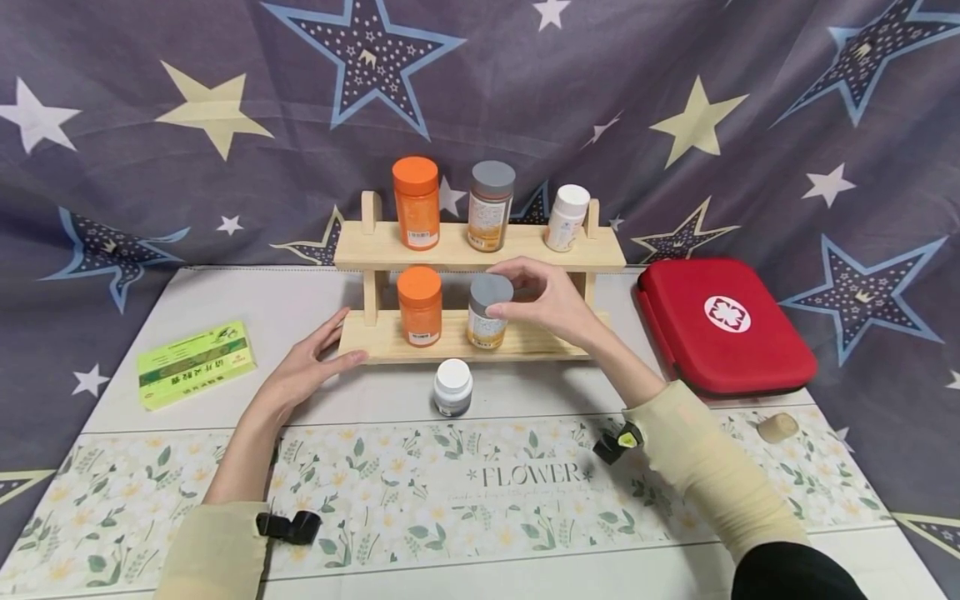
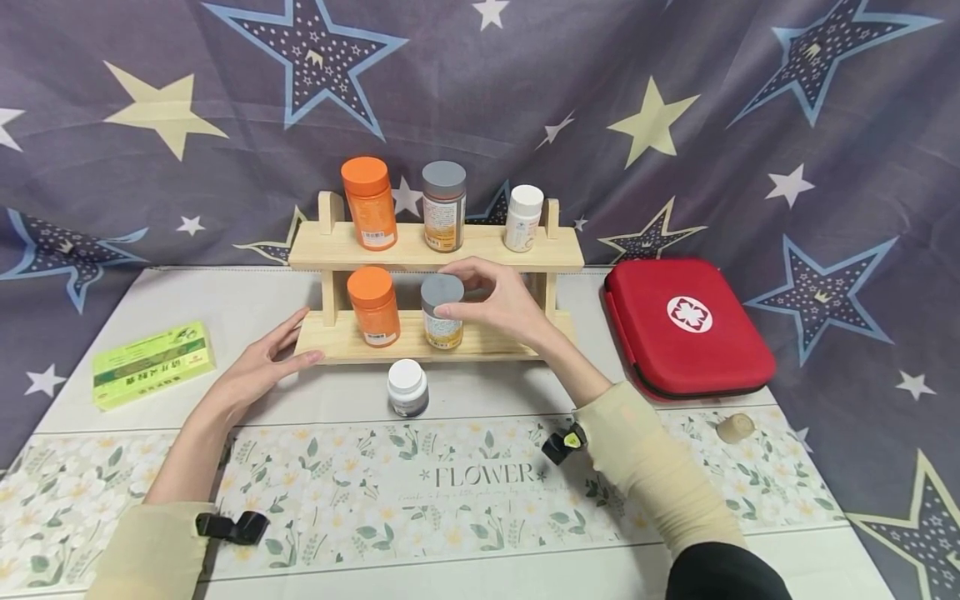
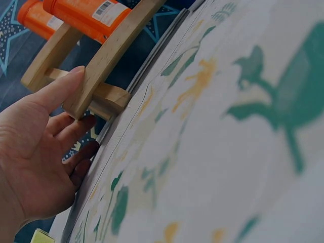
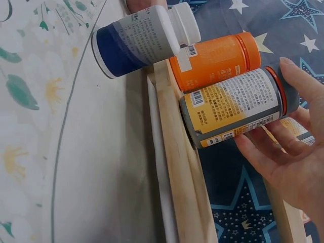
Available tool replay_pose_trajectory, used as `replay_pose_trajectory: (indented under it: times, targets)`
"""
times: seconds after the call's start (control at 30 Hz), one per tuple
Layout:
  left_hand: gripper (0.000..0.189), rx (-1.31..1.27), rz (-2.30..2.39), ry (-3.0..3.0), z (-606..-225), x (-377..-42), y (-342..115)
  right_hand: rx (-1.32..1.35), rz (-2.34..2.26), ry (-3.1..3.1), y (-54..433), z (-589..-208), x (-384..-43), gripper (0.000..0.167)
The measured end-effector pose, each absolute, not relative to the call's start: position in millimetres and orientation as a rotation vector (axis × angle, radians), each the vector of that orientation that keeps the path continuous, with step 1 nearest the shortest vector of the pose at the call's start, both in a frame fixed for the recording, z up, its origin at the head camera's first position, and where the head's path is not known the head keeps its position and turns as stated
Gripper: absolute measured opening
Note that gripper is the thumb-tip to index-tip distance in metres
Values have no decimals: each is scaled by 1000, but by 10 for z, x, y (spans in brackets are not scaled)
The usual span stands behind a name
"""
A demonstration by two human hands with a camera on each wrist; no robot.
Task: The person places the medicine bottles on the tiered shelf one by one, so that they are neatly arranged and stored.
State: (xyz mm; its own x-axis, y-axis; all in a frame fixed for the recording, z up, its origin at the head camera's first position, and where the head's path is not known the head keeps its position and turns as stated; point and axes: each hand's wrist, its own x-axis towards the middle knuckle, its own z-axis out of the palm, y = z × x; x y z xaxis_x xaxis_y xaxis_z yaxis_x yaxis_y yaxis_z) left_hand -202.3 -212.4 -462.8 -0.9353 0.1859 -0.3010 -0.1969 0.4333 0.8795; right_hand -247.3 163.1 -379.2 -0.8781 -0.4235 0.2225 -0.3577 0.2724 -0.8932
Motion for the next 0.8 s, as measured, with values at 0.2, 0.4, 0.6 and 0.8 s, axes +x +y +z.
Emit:
replay_pose_trajectory:
  times: [0.2,0.4,0.6,0.8]
  targets:
    - [102,1,1514,2341,-4619,-2016,-2124,-734,-1716,2469,1635,-3826,-2489,44]
    - [102,3,1516,2342,-4614,-2013,-2123,-720,-1717,2488,1635,-3838,-2502,44]
    - [103,-1,1512,2340,-4612,-2018,-2121,-707,-1727,2485,1636,-3848,-2493,45]
    - [103,-11,1505,2338,-4616,-2018,-2117,-711,-1718,2497,1639,-3870,-2469,49]
